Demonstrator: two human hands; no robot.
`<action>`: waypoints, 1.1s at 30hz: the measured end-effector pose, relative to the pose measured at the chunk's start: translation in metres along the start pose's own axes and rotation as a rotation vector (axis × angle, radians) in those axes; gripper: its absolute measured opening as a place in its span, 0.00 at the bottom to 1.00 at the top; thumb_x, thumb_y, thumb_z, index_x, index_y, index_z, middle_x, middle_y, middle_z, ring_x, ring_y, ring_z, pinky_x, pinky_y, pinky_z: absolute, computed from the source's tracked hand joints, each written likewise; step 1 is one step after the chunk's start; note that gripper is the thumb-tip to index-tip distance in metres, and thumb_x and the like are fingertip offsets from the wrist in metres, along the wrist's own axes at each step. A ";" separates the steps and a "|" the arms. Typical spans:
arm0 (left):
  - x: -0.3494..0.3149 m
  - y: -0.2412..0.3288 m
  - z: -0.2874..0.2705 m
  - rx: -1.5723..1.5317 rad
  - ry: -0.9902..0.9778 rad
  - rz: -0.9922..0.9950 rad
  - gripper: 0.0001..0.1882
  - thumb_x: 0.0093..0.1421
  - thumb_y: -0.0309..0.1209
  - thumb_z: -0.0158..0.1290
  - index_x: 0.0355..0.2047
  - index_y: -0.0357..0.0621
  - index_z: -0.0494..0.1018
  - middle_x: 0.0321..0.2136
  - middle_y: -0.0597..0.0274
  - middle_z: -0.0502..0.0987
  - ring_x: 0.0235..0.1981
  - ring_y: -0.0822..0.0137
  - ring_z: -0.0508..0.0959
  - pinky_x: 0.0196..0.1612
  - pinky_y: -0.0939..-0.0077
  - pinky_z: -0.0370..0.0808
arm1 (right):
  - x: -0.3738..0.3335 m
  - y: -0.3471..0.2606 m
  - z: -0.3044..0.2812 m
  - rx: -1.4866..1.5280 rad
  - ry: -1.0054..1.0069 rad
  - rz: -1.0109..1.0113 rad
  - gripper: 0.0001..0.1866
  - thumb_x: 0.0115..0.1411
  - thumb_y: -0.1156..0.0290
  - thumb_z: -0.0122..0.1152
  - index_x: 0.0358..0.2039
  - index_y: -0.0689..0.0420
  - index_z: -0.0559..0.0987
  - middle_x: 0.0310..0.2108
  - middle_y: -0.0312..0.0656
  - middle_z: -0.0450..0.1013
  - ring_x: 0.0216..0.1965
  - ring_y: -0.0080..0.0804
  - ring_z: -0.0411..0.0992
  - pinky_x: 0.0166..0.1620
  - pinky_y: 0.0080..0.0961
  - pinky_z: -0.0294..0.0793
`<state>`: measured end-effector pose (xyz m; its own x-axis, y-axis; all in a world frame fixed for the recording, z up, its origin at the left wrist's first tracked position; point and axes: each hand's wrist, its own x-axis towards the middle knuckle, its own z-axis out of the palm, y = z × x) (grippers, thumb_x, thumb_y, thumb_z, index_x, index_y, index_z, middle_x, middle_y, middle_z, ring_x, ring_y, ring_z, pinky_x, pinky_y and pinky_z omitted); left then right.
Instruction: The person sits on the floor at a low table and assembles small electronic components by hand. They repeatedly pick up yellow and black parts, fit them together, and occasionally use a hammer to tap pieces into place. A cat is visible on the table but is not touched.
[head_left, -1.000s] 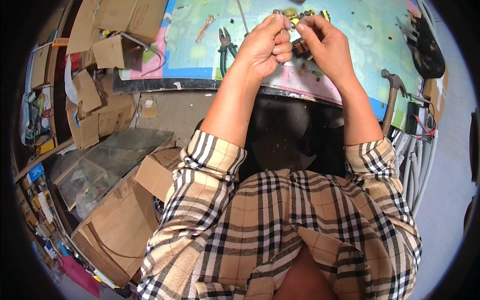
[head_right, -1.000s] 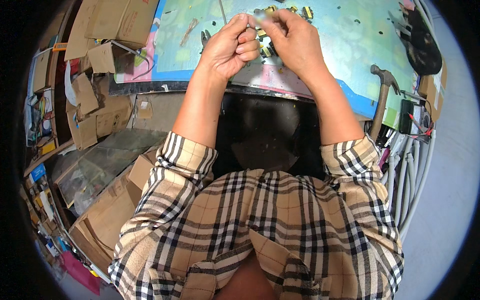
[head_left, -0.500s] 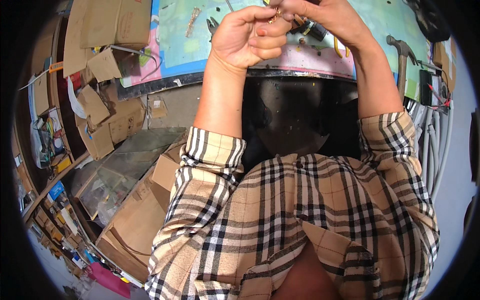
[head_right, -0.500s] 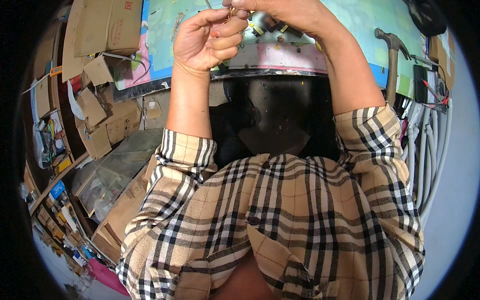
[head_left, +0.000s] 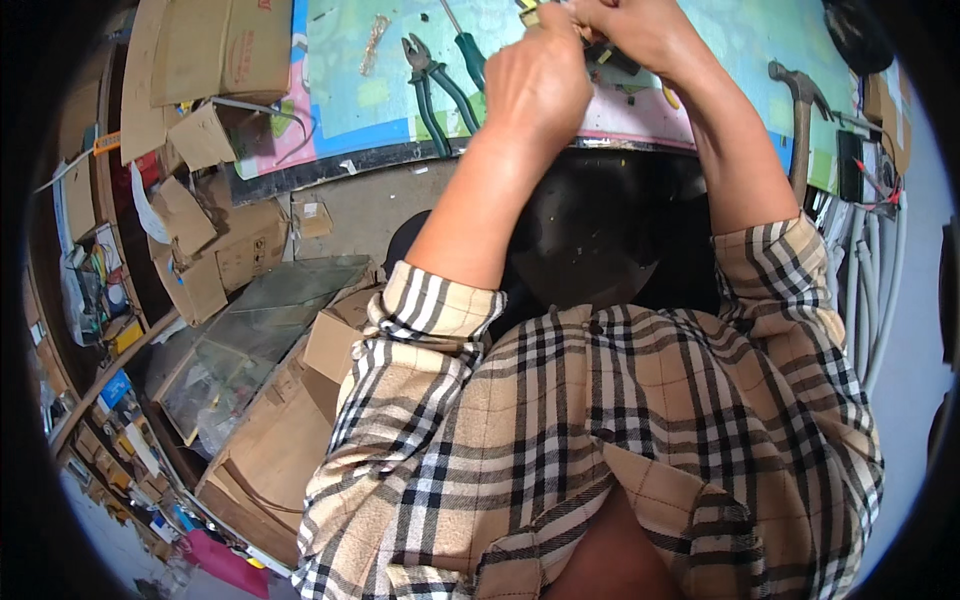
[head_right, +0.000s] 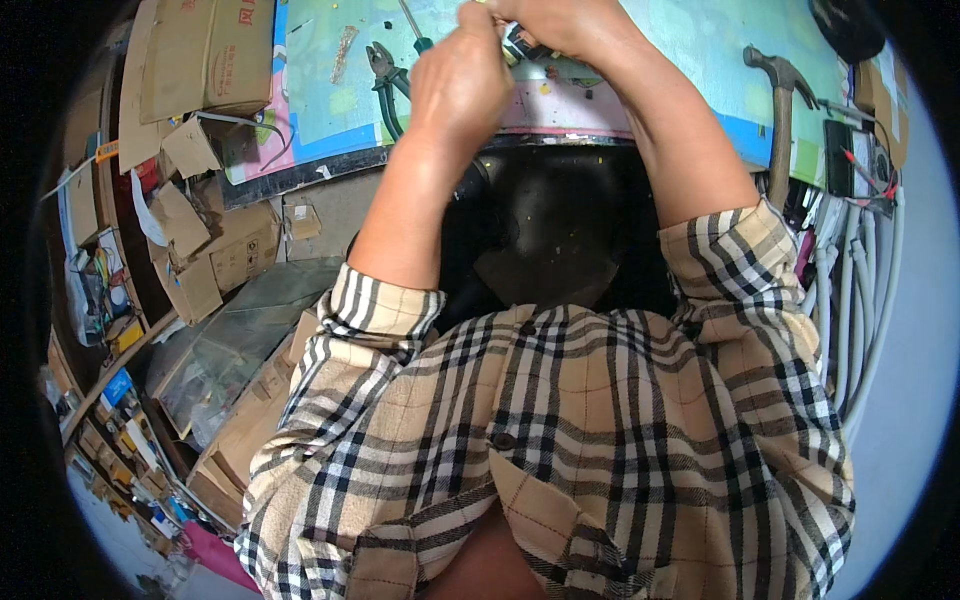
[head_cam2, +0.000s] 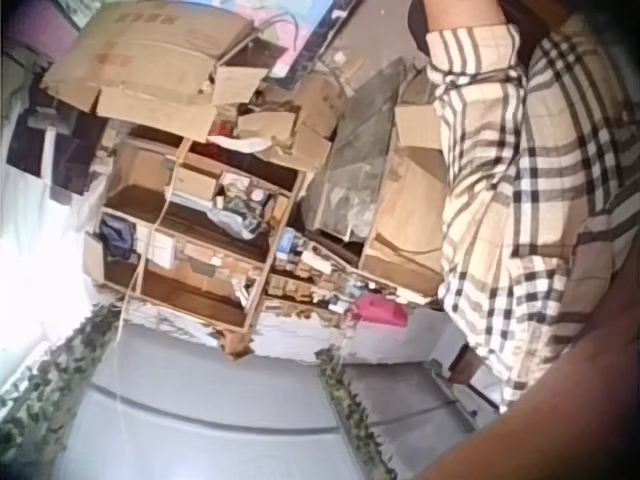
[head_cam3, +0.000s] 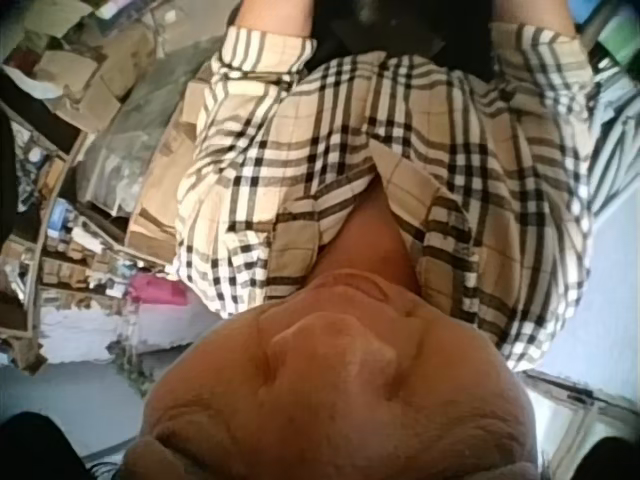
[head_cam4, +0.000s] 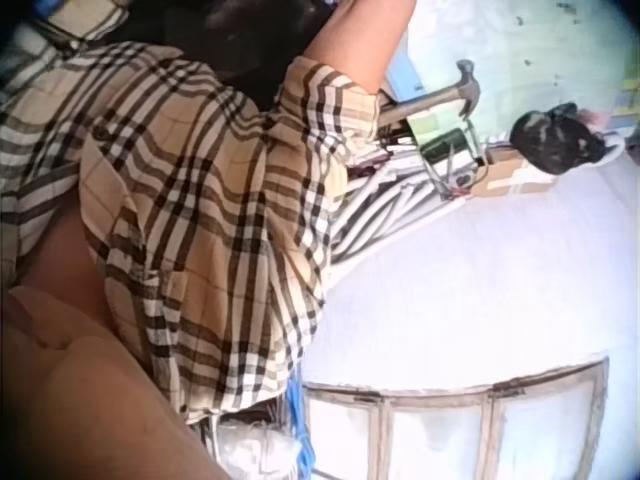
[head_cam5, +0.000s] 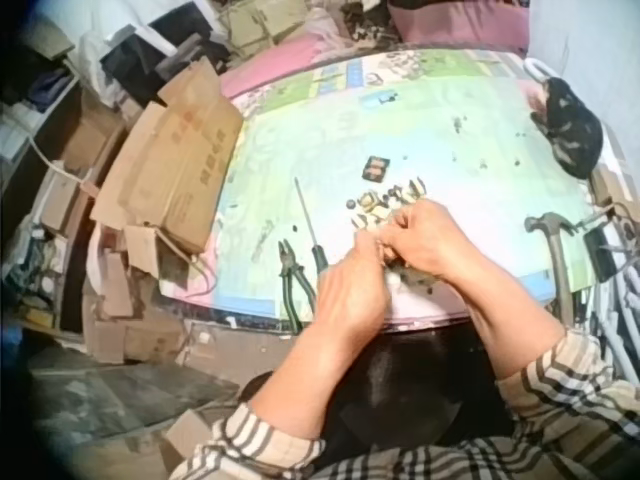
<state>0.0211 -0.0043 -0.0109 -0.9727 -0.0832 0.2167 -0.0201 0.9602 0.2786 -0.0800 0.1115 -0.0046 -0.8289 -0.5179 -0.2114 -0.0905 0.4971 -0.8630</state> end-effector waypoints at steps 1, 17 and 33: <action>0.004 0.009 -0.011 -0.092 -0.136 -0.110 0.13 0.55 0.22 0.41 0.40 0.29 0.64 0.30 0.34 0.77 0.34 0.36 0.77 0.39 0.48 0.72 | 0.003 0.003 -0.002 -0.050 -0.046 -0.006 0.12 0.57 0.64 0.61 0.25 0.60 0.80 0.21 0.35 0.75 0.22 0.22 0.68 0.29 0.23 0.69; 0.001 -0.024 -0.037 -1.492 -0.582 -0.491 0.12 0.69 0.35 0.43 0.33 0.38 0.67 0.15 0.74 0.59 0.12 0.78 0.56 0.15 0.79 0.53 | -0.015 -0.013 -0.002 0.423 -0.206 -0.037 0.10 0.59 0.67 0.63 0.23 0.58 0.79 0.19 0.32 0.73 0.22 0.15 0.64 0.27 0.14 0.63; -0.001 -0.131 0.001 -0.040 0.027 -0.560 0.12 0.60 0.34 0.46 0.38 0.41 0.74 0.30 0.42 0.78 0.37 0.41 0.78 0.41 0.49 0.73 | 0.009 0.025 -0.025 0.434 0.176 0.145 0.14 0.63 0.59 0.57 0.37 0.59 0.77 0.29 0.33 0.74 0.25 0.16 0.69 0.28 0.15 0.66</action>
<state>0.0245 -0.1294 -0.0486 -0.8096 -0.5849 0.0489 -0.5228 0.7565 0.3930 -0.1036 0.1361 -0.0167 -0.9000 -0.3207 -0.2952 0.2405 0.1996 -0.9499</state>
